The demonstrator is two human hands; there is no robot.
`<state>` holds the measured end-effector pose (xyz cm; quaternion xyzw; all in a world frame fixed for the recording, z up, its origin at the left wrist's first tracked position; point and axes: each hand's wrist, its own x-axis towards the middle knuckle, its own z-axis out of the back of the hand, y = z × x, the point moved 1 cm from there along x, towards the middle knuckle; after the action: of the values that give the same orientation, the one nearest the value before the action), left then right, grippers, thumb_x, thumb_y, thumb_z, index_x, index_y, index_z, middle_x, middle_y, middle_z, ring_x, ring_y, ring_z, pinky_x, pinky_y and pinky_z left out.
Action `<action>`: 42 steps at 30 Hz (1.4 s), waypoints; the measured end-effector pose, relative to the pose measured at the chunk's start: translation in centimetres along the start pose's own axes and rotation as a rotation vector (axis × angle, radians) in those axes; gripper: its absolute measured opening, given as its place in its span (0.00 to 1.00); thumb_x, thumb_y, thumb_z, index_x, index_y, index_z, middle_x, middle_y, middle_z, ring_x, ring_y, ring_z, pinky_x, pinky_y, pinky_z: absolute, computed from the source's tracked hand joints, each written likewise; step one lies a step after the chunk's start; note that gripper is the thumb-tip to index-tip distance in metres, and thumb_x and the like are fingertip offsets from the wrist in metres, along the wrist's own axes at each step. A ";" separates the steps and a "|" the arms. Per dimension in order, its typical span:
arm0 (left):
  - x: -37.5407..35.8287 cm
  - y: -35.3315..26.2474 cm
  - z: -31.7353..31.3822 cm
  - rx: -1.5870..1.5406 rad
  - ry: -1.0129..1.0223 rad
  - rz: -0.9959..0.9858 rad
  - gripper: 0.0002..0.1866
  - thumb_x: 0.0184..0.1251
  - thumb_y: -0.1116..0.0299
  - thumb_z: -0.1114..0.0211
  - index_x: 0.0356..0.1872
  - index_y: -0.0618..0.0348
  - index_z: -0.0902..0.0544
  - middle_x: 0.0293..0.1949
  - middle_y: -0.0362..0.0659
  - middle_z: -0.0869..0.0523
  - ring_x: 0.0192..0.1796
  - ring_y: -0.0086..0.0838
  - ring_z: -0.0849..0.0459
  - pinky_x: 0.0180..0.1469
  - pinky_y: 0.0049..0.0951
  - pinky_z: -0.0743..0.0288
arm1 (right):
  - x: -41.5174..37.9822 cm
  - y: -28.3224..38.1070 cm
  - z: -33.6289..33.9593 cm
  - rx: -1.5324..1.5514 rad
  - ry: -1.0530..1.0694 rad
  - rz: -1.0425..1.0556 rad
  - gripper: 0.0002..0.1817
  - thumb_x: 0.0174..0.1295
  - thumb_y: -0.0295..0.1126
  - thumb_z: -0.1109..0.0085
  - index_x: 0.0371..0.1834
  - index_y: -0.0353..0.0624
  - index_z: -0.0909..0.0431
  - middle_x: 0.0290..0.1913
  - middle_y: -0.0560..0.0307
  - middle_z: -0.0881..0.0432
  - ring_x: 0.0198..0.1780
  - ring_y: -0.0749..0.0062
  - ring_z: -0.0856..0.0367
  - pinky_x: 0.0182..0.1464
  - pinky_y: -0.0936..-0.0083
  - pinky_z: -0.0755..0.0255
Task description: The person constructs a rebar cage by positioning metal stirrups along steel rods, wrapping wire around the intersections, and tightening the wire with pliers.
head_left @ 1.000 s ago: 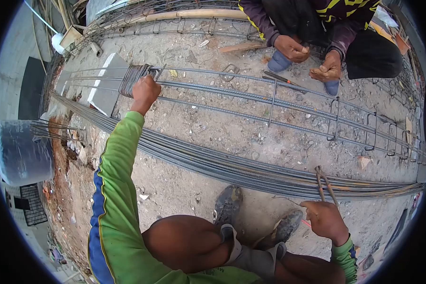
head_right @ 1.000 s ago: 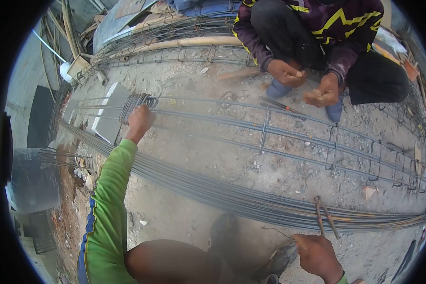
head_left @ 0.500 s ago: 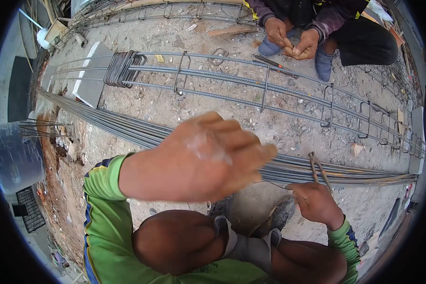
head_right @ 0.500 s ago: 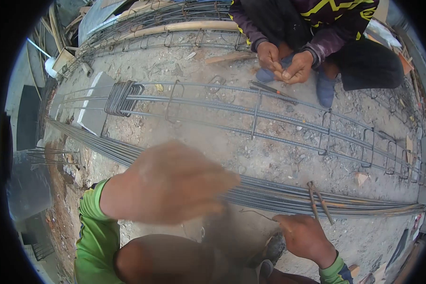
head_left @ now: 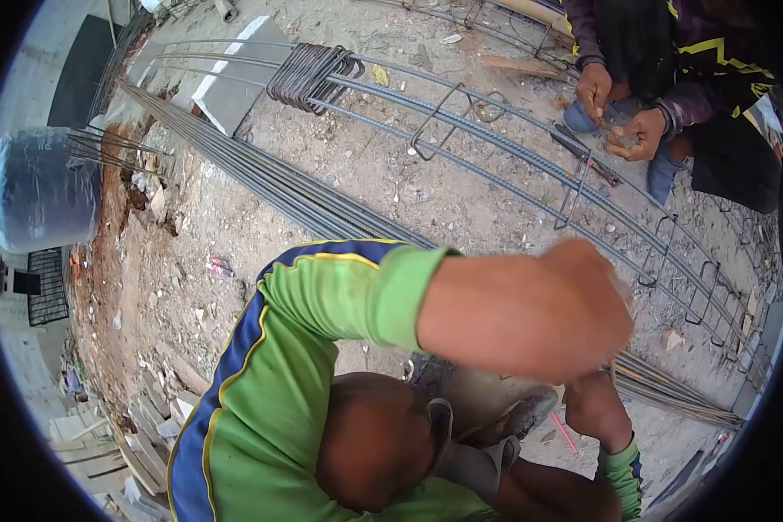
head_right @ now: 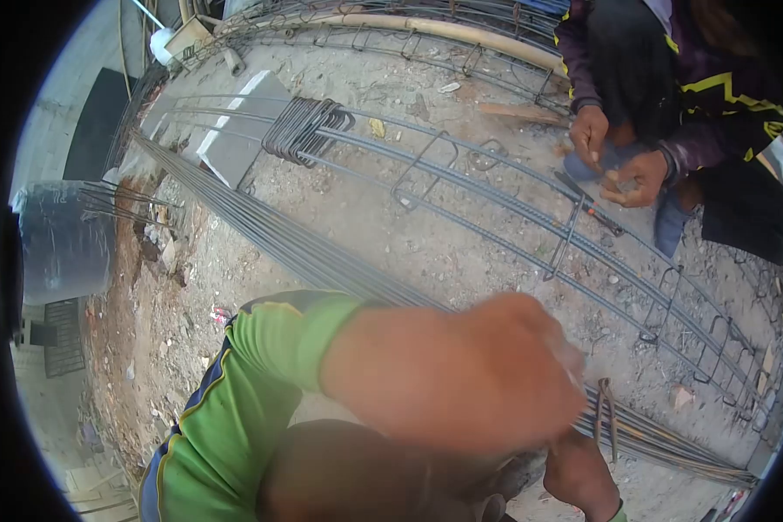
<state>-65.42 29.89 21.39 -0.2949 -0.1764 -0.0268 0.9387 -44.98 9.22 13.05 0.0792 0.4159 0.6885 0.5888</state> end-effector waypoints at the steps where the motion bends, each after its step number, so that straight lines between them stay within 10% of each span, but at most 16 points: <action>1: 0.8 1.5 3.5 0.141 0.389 0.313 0.08 0.59 0.67 0.36 0.26 0.61 0.16 0.30 0.53 0.14 0.39 0.49 0.11 0.40 0.46 0.19 | 0.1 0.0 0.0 -0.004 -0.023 -0.015 0.11 0.60 0.17 0.48 0.43 0.39 0.20 0.36 0.43 0.15 0.40 0.42 0.15 0.44 0.54 0.22; 4: -5.9 13.0 5.4 0.405 0.033 1.169 0.11 0.70 0.63 0.40 0.36 0.59 0.15 0.36 0.54 0.12 0.43 0.55 0.12 0.47 0.52 0.19 | -0.3 0.2 0.2 0.075 -0.089 -0.023 0.12 0.60 0.15 0.52 0.41 0.38 0.20 0.35 0.43 0.16 0.39 0.42 0.15 0.44 0.54 0.22; 9: -21.0 24.4 11.0 0.869 -0.264 1.375 0.23 0.65 0.67 0.38 0.63 0.49 0.18 0.70 0.49 0.22 0.74 0.49 0.27 0.68 0.63 0.31 | -0.1 0.0 0.5 0.137 -0.071 -0.066 0.13 0.60 0.14 0.52 0.42 0.37 0.20 0.35 0.43 0.15 0.40 0.44 0.14 0.44 0.56 0.21; 11: -23.4 24.8 12.8 1.118 0.202 1.131 0.37 0.63 0.68 0.36 0.77 0.42 0.30 0.81 0.45 0.35 0.82 0.49 0.39 0.79 0.60 0.44 | 0.3 0.1 0.6 0.142 -0.060 -0.077 0.13 0.60 0.14 0.51 0.43 0.36 0.19 0.36 0.43 0.15 0.40 0.45 0.13 0.45 0.57 0.21; 18: -23.1 25.7 16.4 0.932 0.698 1.354 0.58 0.57 0.61 0.26 0.86 0.39 0.54 0.87 0.40 0.56 0.86 0.47 0.53 0.85 0.56 0.59 | 3.4 0.0 1.4 0.133 -0.005 -0.136 0.13 0.61 0.16 0.49 0.45 0.37 0.18 0.37 0.43 0.13 0.41 0.46 0.12 0.45 0.57 0.20; 21: -25.1 26.6 16.4 1.099 0.828 1.111 0.64 0.51 0.51 0.20 0.86 0.41 0.55 0.87 0.40 0.56 0.86 0.47 0.52 0.85 0.56 0.57 | 5.2 -0.4 0.9 0.104 0.029 -0.123 0.13 0.61 0.17 0.48 0.46 0.39 0.17 0.37 0.44 0.13 0.41 0.46 0.12 0.45 0.57 0.20; 25: -27.2 27.1 16.3 1.038 0.531 1.077 0.63 0.47 0.53 0.18 0.84 0.45 0.49 0.86 0.33 0.52 0.85 0.47 0.48 0.83 0.61 0.49 | 8.6 -0.4 -0.2 0.150 0.136 -0.124 0.14 0.61 0.18 0.47 0.47 0.41 0.17 0.37 0.45 0.13 0.43 0.47 0.12 0.46 0.58 0.19; 29: -31.5 28.6 15.5 1.321 0.372 1.029 0.58 0.52 0.49 0.19 0.83 0.27 0.46 0.86 0.29 0.50 0.85 0.45 0.48 0.83 0.64 0.50 | 12.1 0.5 -0.6 0.131 0.247 -0.155 0.14 0.61 0.19 0.47 0.47 0.42 0.16 0.38 0.45 0.13 0.43 0.47 0.12 0.46 0.58 0.19; 42: -29.6 27.7 18.0 1.248 0.556 1.304 0.62 0.42 0.52 0.15 0.82 0.25 0.43 0.86 0.26 0.53 0.85 0.54 0.50 0.78 0.73 0.45 | 2.3 -3.9 0.0 0.276 0.055 -0.351 0.13 0.62 0.18 0.47 0.46 0.38 0.17 0.37 0.45 0.13 0.39 0.50 0.11 0.43 0.60 0.18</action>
<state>-94.56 61.28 9.80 0.2374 0.2711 0.5334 0.7652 -42.77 11.09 9.53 0.0665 0.5296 0.5141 0.6714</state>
